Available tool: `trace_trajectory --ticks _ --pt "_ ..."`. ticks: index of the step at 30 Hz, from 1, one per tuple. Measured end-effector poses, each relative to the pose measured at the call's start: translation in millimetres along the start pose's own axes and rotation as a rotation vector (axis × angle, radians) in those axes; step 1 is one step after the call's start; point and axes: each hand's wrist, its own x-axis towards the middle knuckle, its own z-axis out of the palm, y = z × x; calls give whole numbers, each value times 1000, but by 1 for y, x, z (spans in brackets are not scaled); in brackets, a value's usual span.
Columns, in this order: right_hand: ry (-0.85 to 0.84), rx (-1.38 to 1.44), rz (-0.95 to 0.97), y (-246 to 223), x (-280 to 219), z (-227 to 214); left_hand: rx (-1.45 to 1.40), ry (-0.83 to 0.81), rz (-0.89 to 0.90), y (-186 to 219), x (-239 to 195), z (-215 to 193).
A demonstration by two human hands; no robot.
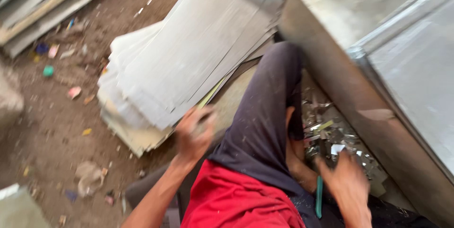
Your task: The person cuts several rectangular metal sheets using metal shears while sitting on the floor.
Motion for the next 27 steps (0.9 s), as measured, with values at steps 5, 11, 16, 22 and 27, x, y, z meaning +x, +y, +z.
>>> trace_trajectory --ticks 5,11,16,22,27 --pt "-258 -153 250 29 -36 36 -264 -102 297 50 128 126" --pt "-321 -21 325 46 -28 72 -272 227 -626 5 305 197" --pt "-378 77 284 84 -8 118 -922 220 -1117 -66 359 232" --pt "-404 53 318 96 27 132 -738 80 -1223 -57 403 237" --pt "-422 24 355 90 30 118 -1105 136 -1249 -49 426 254"
